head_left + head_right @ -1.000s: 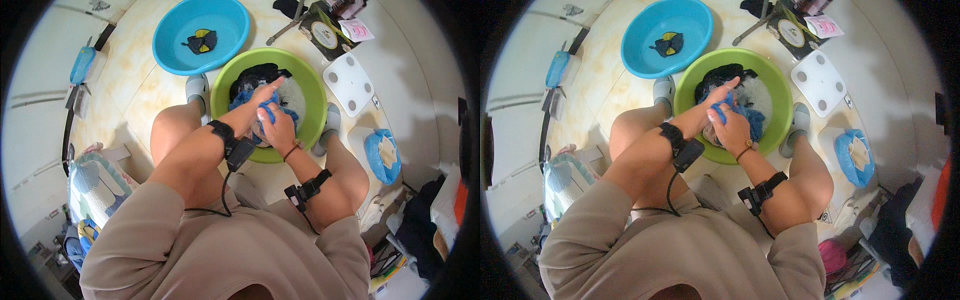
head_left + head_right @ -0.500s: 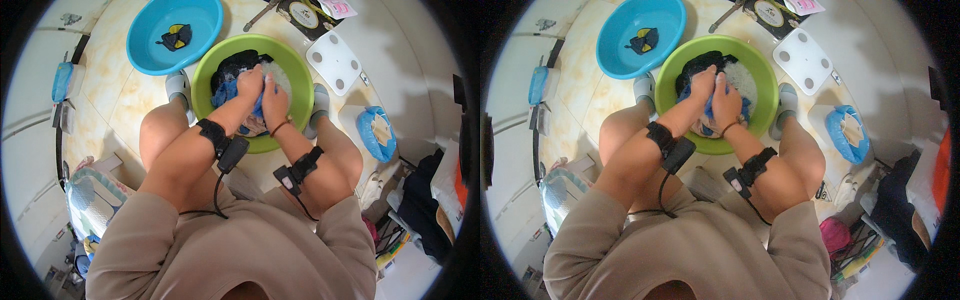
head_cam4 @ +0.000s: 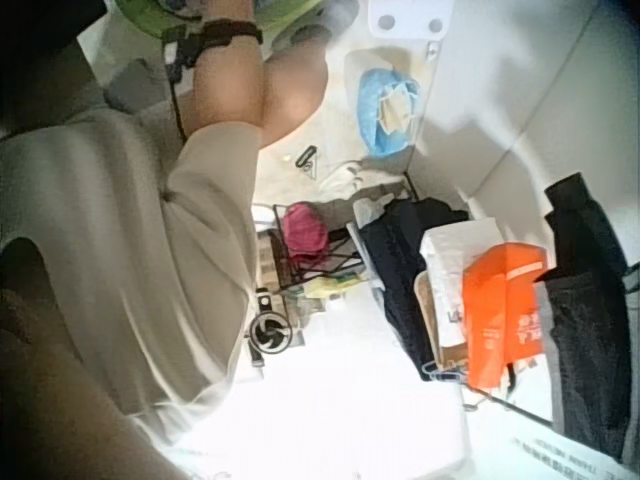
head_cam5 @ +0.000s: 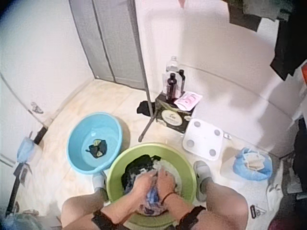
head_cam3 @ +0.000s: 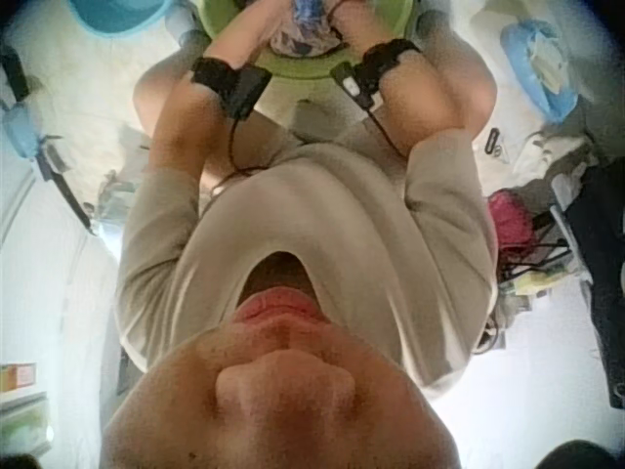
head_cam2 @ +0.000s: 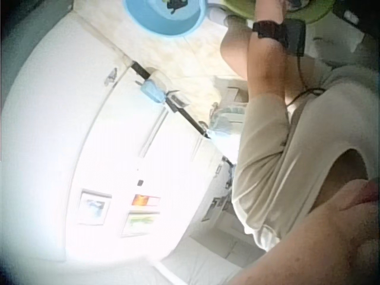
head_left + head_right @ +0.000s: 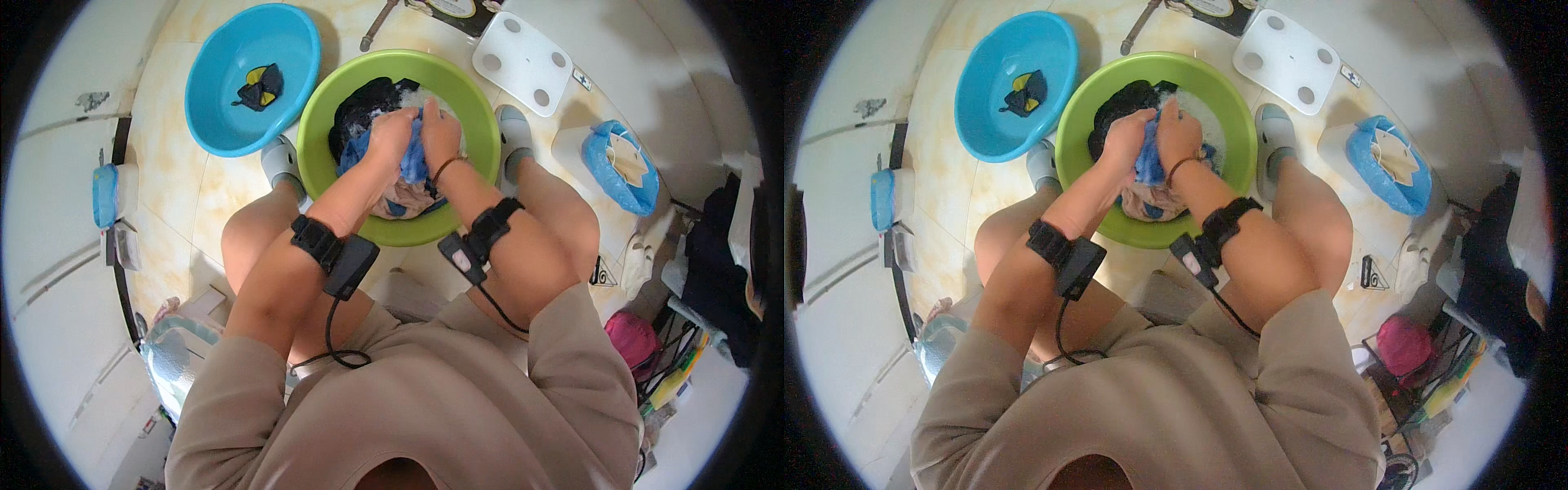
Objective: The person washes a blue cloth and other garments in a green basin containing soapy water by rubbing and squeezing them with their hands.
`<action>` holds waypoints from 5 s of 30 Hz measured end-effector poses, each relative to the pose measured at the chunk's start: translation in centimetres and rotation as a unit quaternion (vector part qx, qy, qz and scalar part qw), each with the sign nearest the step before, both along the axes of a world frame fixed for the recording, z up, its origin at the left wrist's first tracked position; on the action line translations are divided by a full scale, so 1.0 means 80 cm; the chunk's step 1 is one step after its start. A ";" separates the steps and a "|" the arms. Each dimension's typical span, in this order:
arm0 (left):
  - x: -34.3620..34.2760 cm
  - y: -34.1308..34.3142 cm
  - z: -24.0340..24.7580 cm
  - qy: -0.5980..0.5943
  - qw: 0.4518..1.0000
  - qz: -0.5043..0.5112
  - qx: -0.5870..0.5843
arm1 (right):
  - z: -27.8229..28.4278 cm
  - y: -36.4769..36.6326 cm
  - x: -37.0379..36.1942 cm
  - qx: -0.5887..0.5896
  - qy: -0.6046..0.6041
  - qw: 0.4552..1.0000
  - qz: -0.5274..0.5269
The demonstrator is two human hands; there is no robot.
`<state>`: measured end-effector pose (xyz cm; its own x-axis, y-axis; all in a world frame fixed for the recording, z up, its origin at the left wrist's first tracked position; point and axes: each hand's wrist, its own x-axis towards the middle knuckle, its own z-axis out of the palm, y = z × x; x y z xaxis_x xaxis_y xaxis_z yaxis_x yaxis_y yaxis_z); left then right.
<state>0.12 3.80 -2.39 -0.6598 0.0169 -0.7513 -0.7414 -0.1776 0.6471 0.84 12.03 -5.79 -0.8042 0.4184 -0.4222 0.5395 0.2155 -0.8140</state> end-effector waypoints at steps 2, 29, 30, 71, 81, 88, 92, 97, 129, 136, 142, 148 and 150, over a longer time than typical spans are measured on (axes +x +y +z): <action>0.005 -0.008 -0.004 0.015 0.997 -0.020 0.073 | -0.026 0.011 -0.012 -0.066 -0.011 0.998 -0.012; 0.011 -0.070 -0.145 -0.084 0.995 -0.051 -0.013 | -0.038 0.012 0.001 -0.179 -0.078 0.971 0.139; 0.012 -0.065 -0.148 -0.087 0.994 -0.063 -0.006 | -0.047 0.022 0.004 -0.172 -0.081 0.974 0.126; 0.024 -0.110 -0.083 0.109 0.971 -0.167 -0.130 | -0.046 0.080 0.026 -0.202 -0.004 0.960 0.196; 0.025 -0.055 -0.037 0.355 0.925 0.040 -0.127 | -0.012 0.024 0.016 -0.119 0.124 0.985 0.003; 0.026 -0.053 0.076 0.407 0.911 0.062 0.021 | 0.106 0.023 0.018 -0.281 0.161 0.946 0.015; 0.032 -0.061 0.143 0.440 0.889 0.083 0.092 | 0.179 0.016 0.024 -0.317 0.209 0.924 0.046; 0.039 -0.066 0.222 0.480 0.861 0.089 0.142 | 0.280 0.017 0.041 -0.437 0.241 0.855 0.142; 0.018 -0.083 0.040 0.085 0.990 0.107 0.046 | 0.032 0.023 -0.001 -0.324 0.119 0.938 0.039; -0.019 -0.085 0.010 -0.042 0.960 0.137 0.242 | 0.089 -0.058 0.018 -0.018 0.207 0.950 0.232; -0.015 -0.051 0.027 0.015 0.955 0.129 0.266 | 0.076 -0.053 -0.014 0.047 0.200 0.963 0.173; -0.002 -0.034 0.030 0.019 0.964 0.095 0.247 | 0.051 -0.022 -0.049 0.013 0.115 0.984 0.135; -0.002 -0.036 0.029 -0.022 0.967 0.093 0.235 | 0.049 -0.027 -0.047 -0.126 0.082 0.984 0.099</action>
